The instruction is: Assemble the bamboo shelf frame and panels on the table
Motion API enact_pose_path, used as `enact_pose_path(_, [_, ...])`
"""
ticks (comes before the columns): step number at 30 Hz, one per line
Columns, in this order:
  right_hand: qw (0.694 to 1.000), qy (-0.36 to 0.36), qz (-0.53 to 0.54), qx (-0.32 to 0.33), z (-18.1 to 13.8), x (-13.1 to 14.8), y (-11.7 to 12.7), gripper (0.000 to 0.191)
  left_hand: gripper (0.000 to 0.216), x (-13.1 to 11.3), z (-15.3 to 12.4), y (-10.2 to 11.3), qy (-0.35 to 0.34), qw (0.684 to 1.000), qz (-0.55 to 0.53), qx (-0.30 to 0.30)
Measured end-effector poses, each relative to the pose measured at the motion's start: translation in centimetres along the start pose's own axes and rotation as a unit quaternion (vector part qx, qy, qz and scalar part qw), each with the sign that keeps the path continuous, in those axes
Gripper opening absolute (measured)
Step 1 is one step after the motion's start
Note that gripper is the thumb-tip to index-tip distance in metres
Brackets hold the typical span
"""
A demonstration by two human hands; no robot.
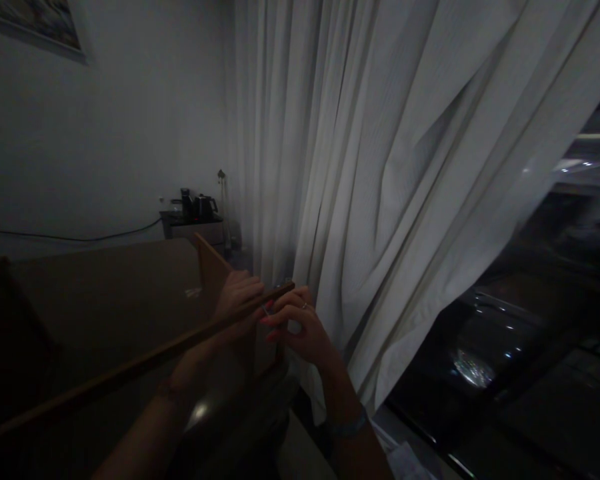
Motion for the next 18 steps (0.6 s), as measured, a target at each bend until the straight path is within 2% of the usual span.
enact_pose_path(3, [1.000, -0.004, 0.011, 0.022, 0.3, -0.2, 0.1, 0.018, 0.039, 0.0, -0.1, -0.1, -0.007, 1.000, 0.008, 0.000])
enact_pose_path(6, [0.999, -0.002, 0.030, 0.018, 0.3, -0.3, 0.0, 0.019, 0.038, 0.0, -0.1, -0.1, -0.006, 1.000, 0.011, -0.009])
enact_pose_path(12, [0.996, -0.005, 0.070, -0.050, -0.2, -0.3, -0.8, 0.021, 0.040, 0.2, -0.2, -0.2, -0.013, 1.000, 0.006, -0.010])
enact_pose_path(18, [0.985, -0.040, 0.135, -0.099, -1.4, -1.4, -2.0, 0.020, 0.035, 0.3, -0.3, -0.3, -0.008, 1.000, 0.018, 0.003])
Point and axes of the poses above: each hand's wrist, its own z-axis towards the middle knuckle, its own y-axis out of the back of the hand, x = y × z, the point moved 6 cm from there along z, towards the middle knuckle, and after that the axes turned 3 degrees about -z, right-handed, at the moved point
